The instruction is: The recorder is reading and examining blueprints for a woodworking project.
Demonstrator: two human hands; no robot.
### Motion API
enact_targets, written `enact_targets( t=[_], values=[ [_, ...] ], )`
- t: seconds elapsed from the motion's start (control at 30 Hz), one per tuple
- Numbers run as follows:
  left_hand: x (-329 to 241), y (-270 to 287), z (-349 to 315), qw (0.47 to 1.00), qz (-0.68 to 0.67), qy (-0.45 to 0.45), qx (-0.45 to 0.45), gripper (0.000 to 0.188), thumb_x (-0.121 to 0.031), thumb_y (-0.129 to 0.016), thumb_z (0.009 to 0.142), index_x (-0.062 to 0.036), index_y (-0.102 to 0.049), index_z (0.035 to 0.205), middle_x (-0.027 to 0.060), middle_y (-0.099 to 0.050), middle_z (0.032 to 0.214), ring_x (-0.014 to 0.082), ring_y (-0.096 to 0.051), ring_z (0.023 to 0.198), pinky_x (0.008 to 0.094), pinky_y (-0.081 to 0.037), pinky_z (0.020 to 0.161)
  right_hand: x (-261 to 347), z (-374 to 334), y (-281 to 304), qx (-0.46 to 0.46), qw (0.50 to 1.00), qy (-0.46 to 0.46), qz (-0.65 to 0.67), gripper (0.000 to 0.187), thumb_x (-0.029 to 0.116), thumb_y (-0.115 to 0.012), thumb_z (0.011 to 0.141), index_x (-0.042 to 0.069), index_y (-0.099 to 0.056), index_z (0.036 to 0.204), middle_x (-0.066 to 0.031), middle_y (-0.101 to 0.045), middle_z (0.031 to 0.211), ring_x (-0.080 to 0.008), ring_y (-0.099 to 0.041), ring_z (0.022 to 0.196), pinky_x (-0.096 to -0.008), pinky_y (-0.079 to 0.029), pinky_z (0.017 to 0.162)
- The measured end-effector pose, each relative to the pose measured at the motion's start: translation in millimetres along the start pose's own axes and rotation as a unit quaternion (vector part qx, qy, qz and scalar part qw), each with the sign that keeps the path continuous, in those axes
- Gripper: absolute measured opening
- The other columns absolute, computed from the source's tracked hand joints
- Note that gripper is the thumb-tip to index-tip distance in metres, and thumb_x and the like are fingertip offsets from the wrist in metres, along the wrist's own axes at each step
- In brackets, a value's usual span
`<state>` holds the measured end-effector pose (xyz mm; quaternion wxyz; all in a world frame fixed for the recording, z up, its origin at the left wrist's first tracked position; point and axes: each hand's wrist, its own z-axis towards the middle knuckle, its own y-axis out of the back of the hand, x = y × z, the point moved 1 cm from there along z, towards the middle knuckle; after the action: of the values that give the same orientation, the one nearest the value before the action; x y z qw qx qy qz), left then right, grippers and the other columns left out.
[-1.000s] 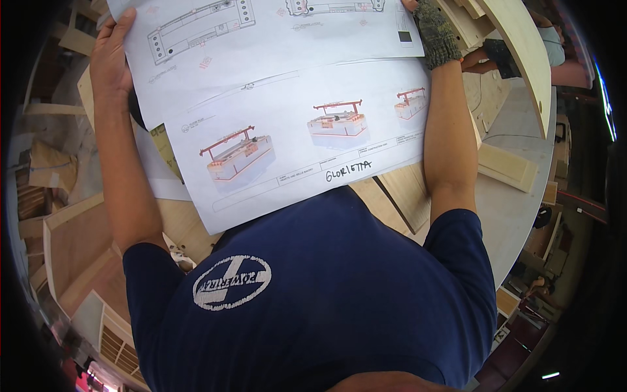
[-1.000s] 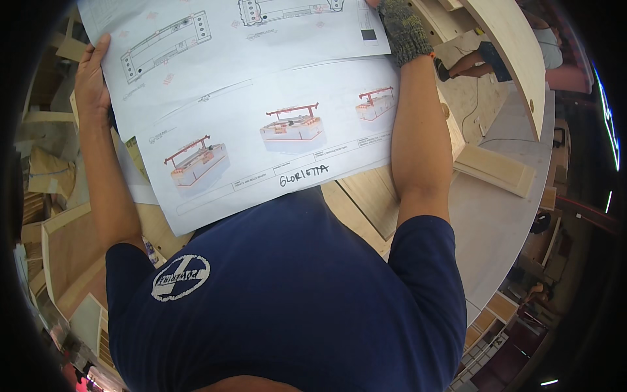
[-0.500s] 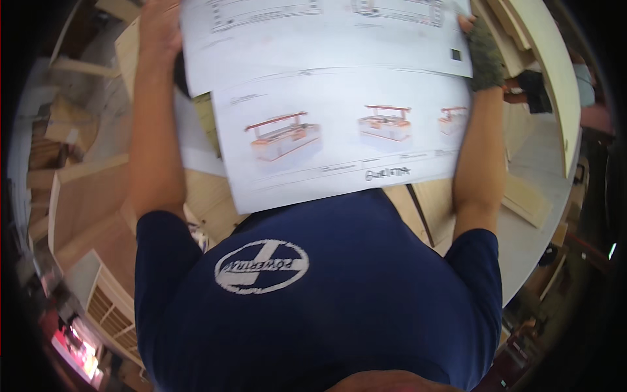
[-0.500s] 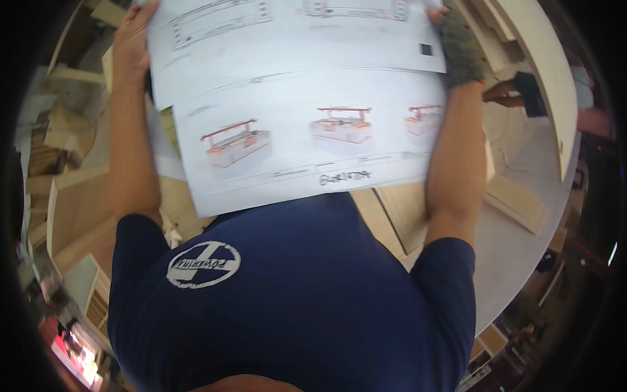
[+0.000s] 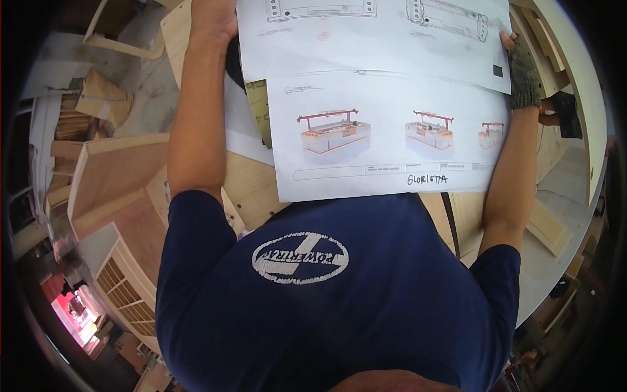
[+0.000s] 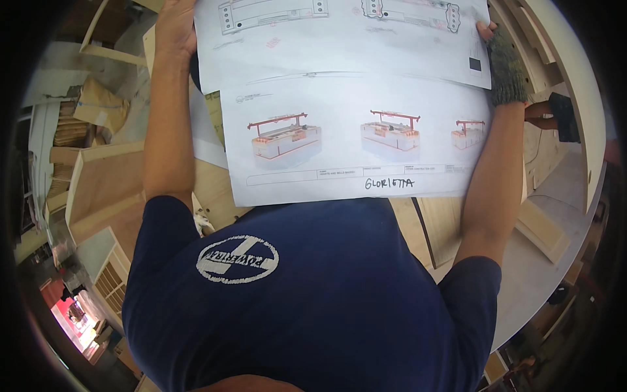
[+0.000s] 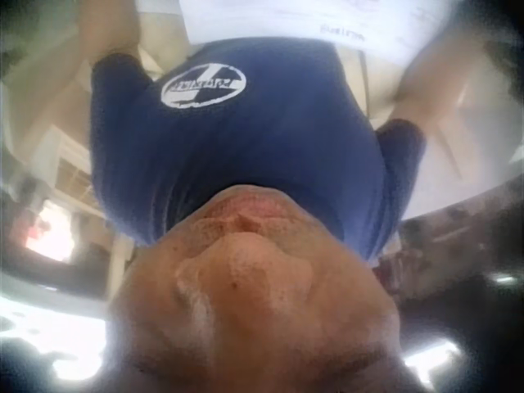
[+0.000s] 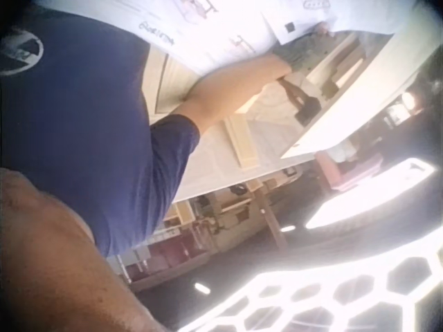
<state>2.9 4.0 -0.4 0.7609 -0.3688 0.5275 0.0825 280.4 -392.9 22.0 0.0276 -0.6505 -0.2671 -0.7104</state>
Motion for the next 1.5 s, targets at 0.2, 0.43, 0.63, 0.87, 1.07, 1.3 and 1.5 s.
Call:
enact_targets(
  t=[0.2, 0.43, 0.63, 0.87, 1.07, 1.3, 1.5],
  values=[
    [1.8, -0.8, -0.7, 0.999, -0.002, 0.000, -0.034, 0.016, -0.007, -0.063, 0.092, -0.0001, -0.060, 0.105, 0.0115, -0.068, 0.095, 0.0201, -0.068, 0.081, 0.0335, -0.059, 0.074, -8.4, 3.3, 0.1, -0.038, 0.999, 0.015, 0.009, 0.061, 0.041, -0.078, 0.077, 0.002, -0.060, 0.122, -0.0068, -0.064, 0.105, -0.0113, -0.061, 0.089, -0.0234, -0.050, 0.078],
    [3.0, -1.1, 2.4, 0.999, 0.011, 0.009, -0.029, 0.017, -0.009, -0.064, 0.092, -0.0008, -0.060, 0.105, 0.0113, -0.068, 0.096, 0.0209, -0.068, 0.081, 0.0346, -0.058, 0.074, -33.5, 28.5, 21.3, -0.026, 0.999, -0.026, 0.028, 0.068, 0.042, -0.080, 0.075, 0.002, -0.058, 0.126, -0.0088, -0.061, 0.114, -0.0148, -0.059, 0.102, -0.0249, -0.049, 0.087],
    [-1.3, -9.4, -1.8, 1.000, -0.016, 0.013, -0.011, 0.016, -0.007, -0.062, 0.092, 0.0000, -0.060, 0.105, 0.0132, -0.068, 0.098, 0.0224, -0.069, 0.082, 0.0352, -0.059, 0.073, -34.2, 29.0, 20.8, -0.066, 0.997, 0.007, -0.035, 0.068, 0.044, -0.081, 0.073, 0.004, -0.060, 0.124, -0.0089, -0.062, 0.113, -0.0149, -0.058, 0.104, -0.0268, -0.048, 0.088],
    [-4.7, -12.4, -6.2, 0.999, -0.015, 0.016, -0.024, 0.016, -0.007, -0.061, 0.092, 0.0014, -0.059, 0.107, 0.0147, -0.068, 0.098, 0.0229, -0.069, 0.081, 0.0353, -0.059, 0.072, -30.6, 21.0, 13.4, -0.068, 0.998, 0.011, -0.010, 0.059, 0.040, -0.082, 0.072, 0.007, -0.063, 0.118, -0.0067, -0.063, 0.110, -0.0143, -0.058, 0.101, -0.0257, -0.048, 0.085],
    [-5.2, -14.0, -5.9, 0.999, 0.001, 0.016, -0.034, 0.016, -0.007, -0.061, 0.093, 0.0009, -0.059, 0.106, 0.0141, -0.068, 0.097, 0.0223, -0.069, 0.081, 0.0353, -0.059, 0.072, -33.6, 23.3, 18.0, -0.056, 0.998, 0.026, 0.029, 0.047, 0.034, -0.084, 0.072, 0.010, -0.066, 0.108, -0.0029, -0.063, 0.103, -0.0102, -0.059, 0.094, -0.0236, -0.049, 0.079],
    [-3.9, -10.9, -4.0, 0.999, -0.005, 0.021, -0.035, 0.015, -0.007, -0.062, 0.092, 0.0004, -0.059, 0.104, 0.0138, -0.068, 0.097, 0.0223, -0.068, 0.082, 0.0357, -0.059, 0.074, -37.8, 30.4, 22.8, -0.070, 0.997, 0.031, 0.001, 0.048, 0.036, -0.083, 0.073, 0.009, -0.066, 0.110, -0.0022, -0.062, 0.102, -0.0100, -0.058, 0.092, -0.0242, -0.049, 0.078],
    [-1.7, -5.6, -3.4, 1.000, -0.016, 0.004, -0.015, 0.015, -0.008, -0.063, 0.092, 0.0006, -0.059, 0.104, 0.0137, -0.068, 0.097, 0.0220, -0.068, 0.082, 0.0357, -0.058, 0.074, -11.7, 8.8, 4.4, -0.014, 1.000, 0.012, -0.013, 0.062, 0.042, -0.078, 0.076, 0.004, -0.061, 0.123, -0.0055, -0.062, 0.110, -0.0120, -0.059, 0.095, -0.0249, -0.048, 0.083]
  ],
)
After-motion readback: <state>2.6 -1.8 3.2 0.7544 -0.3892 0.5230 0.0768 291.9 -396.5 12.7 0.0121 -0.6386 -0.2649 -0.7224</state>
